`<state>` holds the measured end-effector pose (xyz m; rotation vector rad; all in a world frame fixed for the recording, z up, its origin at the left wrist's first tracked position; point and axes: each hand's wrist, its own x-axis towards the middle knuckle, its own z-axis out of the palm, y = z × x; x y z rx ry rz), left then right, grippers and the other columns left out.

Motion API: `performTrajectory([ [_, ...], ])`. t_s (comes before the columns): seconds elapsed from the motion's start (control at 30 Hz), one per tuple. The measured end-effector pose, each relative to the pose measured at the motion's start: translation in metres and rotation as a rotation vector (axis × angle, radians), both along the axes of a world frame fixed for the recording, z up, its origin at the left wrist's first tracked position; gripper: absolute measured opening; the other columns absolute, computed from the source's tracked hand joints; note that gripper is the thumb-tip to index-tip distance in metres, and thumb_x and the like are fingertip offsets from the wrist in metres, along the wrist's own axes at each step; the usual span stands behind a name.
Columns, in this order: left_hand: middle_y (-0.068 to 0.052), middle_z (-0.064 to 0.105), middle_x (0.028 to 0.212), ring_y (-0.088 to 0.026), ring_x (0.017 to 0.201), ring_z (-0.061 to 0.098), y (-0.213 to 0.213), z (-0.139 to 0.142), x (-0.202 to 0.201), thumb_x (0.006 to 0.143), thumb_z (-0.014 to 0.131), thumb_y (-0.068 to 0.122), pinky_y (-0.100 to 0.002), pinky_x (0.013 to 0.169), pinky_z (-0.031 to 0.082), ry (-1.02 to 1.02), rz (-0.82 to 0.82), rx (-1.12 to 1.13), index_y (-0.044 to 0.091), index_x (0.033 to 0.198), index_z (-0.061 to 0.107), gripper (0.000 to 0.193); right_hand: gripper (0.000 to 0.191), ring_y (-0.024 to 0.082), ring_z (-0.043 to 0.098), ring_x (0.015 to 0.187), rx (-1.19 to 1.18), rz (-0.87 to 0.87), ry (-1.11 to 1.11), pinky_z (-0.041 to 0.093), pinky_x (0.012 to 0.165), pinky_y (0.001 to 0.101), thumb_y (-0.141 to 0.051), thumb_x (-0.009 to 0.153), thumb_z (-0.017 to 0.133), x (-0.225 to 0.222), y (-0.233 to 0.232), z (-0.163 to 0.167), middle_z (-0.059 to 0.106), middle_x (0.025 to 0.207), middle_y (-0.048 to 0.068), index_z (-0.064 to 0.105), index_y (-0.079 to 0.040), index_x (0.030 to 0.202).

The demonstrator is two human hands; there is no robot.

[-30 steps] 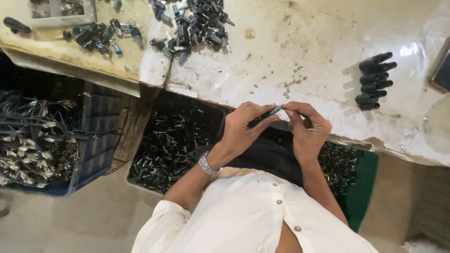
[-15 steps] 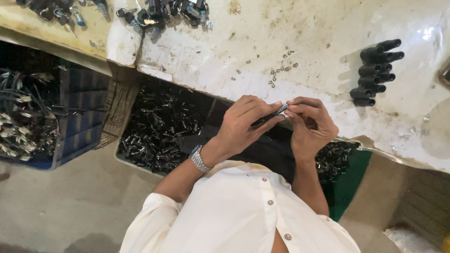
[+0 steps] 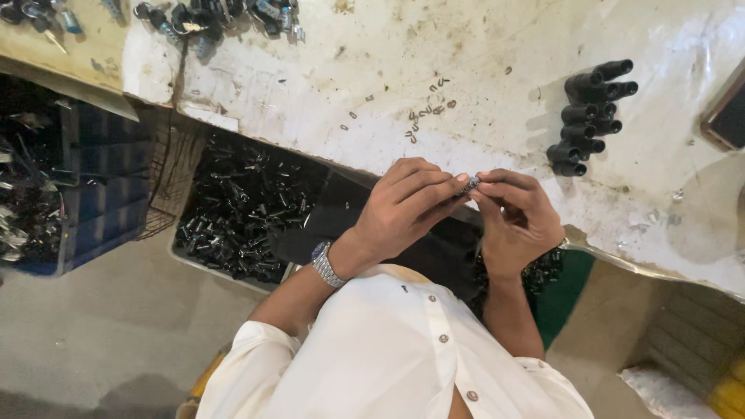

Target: The person repeatedly picks small metal components and black plastic caps from a table and bins, then assembles them by hand. The assembled units are placed into a green bin. The person handles the items one at a time throughout the clip.

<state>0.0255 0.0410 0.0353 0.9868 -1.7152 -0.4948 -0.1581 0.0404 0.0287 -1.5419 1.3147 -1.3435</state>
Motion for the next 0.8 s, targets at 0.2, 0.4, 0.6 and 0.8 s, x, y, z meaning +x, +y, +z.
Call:
performTrajectory([
  [0.2, -0.007, 0.071, 0.107, -0.023, 0.100, 0.067, 0.006, -0.006, 0.006, 0.087, 0.087, 0.005, -0.036, 0.090, 0.057, 0.083, 0.005, 0.046, 0.003, 0.117, 0.072, 0.034, 0.025, 0.010, 0.071, 0.088, 0.293, 0.140, -0.355, 0.056, 0.075, 0.0216, 0.012, 0.090, 0.075, 0.001, -0.009, 0.003, 0.076, 0.104, 0.011, 0.065, -0.006, 0.105],
  [0.4, -0.009, 0.073, 0.101, -0.022, 0.090, 0.070, 0.014, -0.011, 0.043, 0.085, 0.087, -0.001, -0.033, 0.082, 0.058, 0.150, 0.264, 0.270, 0.002, 0.114, 0.072, 0.033, 0.033, 0.022, 0.059, 0.088, -0.035, 0.182, 0.566, 0.050, 0.073, 0.0326, -0.005, 0.094, 0.083, 0.028, -0.021, -0.009, 0.074, 0.116, 0.007, 0.072, -0.010, 0.125],
  [0.6, -0.008, 0.073, 0.102, -0.022, 0.090, 0.070, 0.012, -0.014, 0.082, 0.088, 0.085, 0.002, -0.032, 0.081, 0.058, 0.080, 0.362, 0.171, 0.005, 0.113, 0.072, 0.028, 0.042, 0.034, 0.052, 0.111, -0.229, 0.260, 1.069, 0.049, 0.091, 0.0433, -0.024, 0.098, 0.081, 0.055, -0.018, -0.016, 0.063, 0.132, 0.013, 0.075, -0.015, 0.138],
  [0.8, 0.000, 0.074, 0.102, -0.014, 0.086, 0.067, 0.017, -0.011, 0.087, 0.095, 0.078, 0.024, -0.027, 0.083, 0.055, 0.139, 0.296, 0.144, 0.015, 0.124, 0.071, 0.031, 0.008, 0.025, 0.059, 0.084, -0.287, 0.130, 0.656, 0.048, 0.079, 0.0353, -0.002, 0.107, 0.071, 0.050, -0.003, -0.025, 0.070, 0.110, 0.014, 0.067, -0.001, 0.114],
])
